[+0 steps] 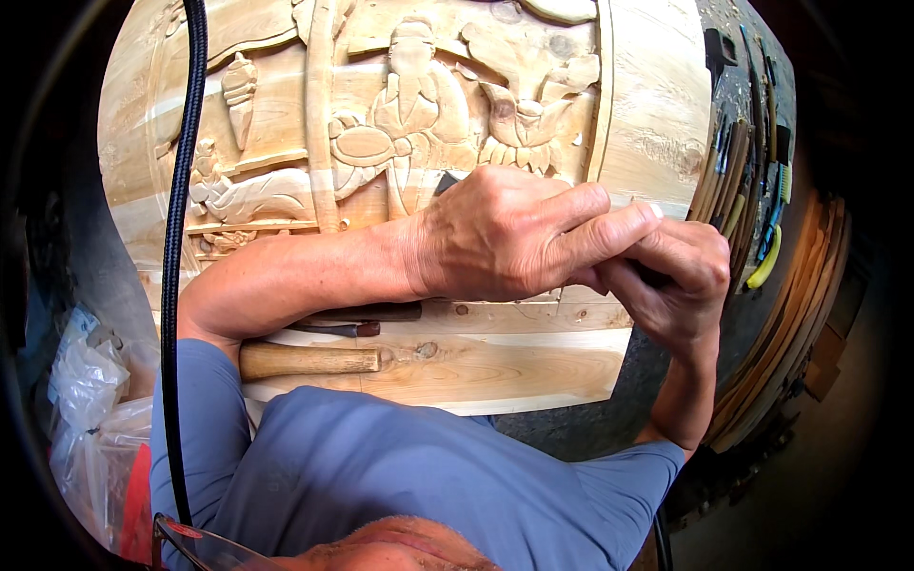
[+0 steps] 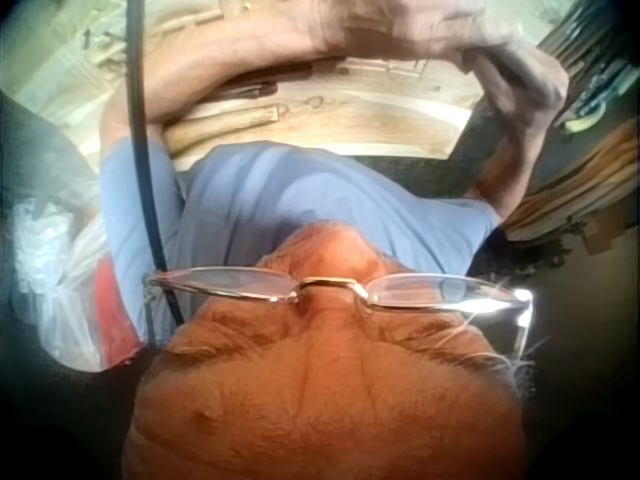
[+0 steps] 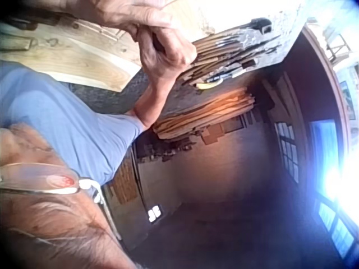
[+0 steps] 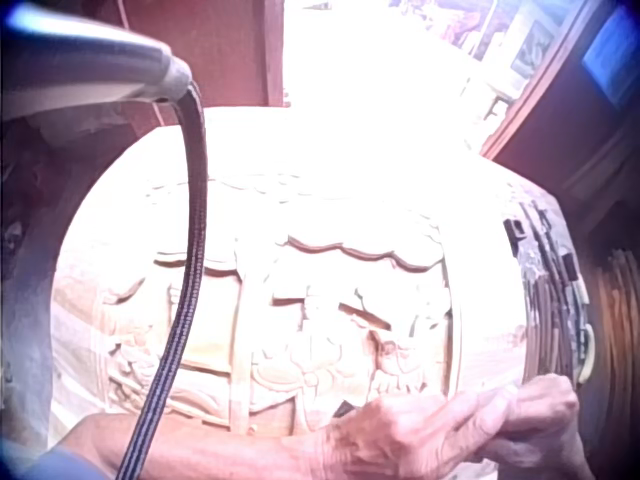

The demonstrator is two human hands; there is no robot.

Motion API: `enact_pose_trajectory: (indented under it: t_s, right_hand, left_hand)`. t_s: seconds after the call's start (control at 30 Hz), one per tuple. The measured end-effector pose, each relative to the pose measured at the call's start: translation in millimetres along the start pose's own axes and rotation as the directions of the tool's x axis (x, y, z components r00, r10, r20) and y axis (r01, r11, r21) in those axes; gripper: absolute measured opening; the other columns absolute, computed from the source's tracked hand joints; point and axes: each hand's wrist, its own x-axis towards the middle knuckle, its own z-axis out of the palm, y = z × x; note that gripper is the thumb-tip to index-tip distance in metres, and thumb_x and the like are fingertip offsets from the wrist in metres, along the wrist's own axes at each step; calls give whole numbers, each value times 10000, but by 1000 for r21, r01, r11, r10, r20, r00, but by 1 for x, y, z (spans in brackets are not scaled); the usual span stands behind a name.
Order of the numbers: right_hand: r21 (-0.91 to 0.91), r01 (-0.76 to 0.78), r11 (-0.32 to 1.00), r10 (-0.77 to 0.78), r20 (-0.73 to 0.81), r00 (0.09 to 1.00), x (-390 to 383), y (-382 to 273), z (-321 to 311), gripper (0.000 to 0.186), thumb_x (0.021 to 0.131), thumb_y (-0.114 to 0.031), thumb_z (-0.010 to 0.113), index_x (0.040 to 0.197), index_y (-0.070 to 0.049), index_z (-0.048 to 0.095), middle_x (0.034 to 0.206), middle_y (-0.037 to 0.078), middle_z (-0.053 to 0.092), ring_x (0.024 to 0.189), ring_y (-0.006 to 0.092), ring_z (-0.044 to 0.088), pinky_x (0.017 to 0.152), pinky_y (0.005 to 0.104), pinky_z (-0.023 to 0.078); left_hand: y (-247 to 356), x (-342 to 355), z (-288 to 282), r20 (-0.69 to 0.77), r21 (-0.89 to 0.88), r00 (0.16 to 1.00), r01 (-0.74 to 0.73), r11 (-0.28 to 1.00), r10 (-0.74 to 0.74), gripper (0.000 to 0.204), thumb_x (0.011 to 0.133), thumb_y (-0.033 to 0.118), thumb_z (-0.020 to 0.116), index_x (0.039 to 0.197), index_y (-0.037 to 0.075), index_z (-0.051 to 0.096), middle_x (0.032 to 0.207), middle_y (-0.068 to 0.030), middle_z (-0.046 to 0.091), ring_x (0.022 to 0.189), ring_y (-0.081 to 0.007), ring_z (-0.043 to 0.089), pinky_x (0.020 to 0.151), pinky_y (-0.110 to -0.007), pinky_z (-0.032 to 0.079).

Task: The person carves a wooden relief by hand, using a chisel to carefully remove shavings and shape the details of figures and scenery. They apply steady pressure to the tool while stabilizing the workpiece with their other hand.

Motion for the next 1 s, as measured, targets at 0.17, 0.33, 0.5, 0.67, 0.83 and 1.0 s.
enact_pose_trajectory:
  t_s: [0.17,0.33,0.5,0.67,0.83,1.0]
  right_hand:
    - [0,-21,1000,21,11,1000,1,-4,-3,166,768,72,839,919,34,780,702,78,683,591,194,667,589,315,487]
    - [36,-32,999,32,6,999,4,-1,-3,165,766,60,842,917,34,780,696,75,676,592,189,664,590,318,486]
    - [24,-14,1000,14,29,999,8,2,-4,133,772,50,844,894,29,795,696,82,709,606,205,713,596,324,530]
    - [22,-2,1000,1,51,999,13,6,-5,144,766,30,882,889,28,808,719,95,743,633,223,754,604,323,557]
    - [-26,31,999,-30,67,997,16,3,-12,202,746,-6,937,905,32,817,755,112,769,664,226,775,616,326,566]
    - [27,31,999,-33,67,997,22,12,-6,204,745,24,913,917,50,804,740,112,747,654,223,753,624,328,552]
  left_hand:
    - [1,2,0,-15,-46,1000,4,999,-5,722,943,367,819,1560,50,618,884,-30,613,663,-161,681,520,-317,566]
    - [1,2,2,-40,-40,999,23,999,-24,726,931,357,838,1553,51,622,885,-37,615,664,-170,687,525,-322,581]
    - [1,3,1,-21,-27,999,38,999,-39,690,936,293,824,1551,52,625,874,-47,606,657,-171,692,516,-323,581]
    - [1,4,-4,-4,48,999,50,998,-49,625,931,180,752,1533,51,645,860,-48,592,631,-171,673,513,-324,580]
    - [2,8,-3,-25,65,999,46,997,-44,597,936,169,722,1516,46,657,852,-46,582,635,-179,668,521,-326,579]
    - [-1,3,-1,-53,91,996,76,993,-71,609,934,173,724,1520,31,637,852,-47,592,650,-184,674,540,-319,579]
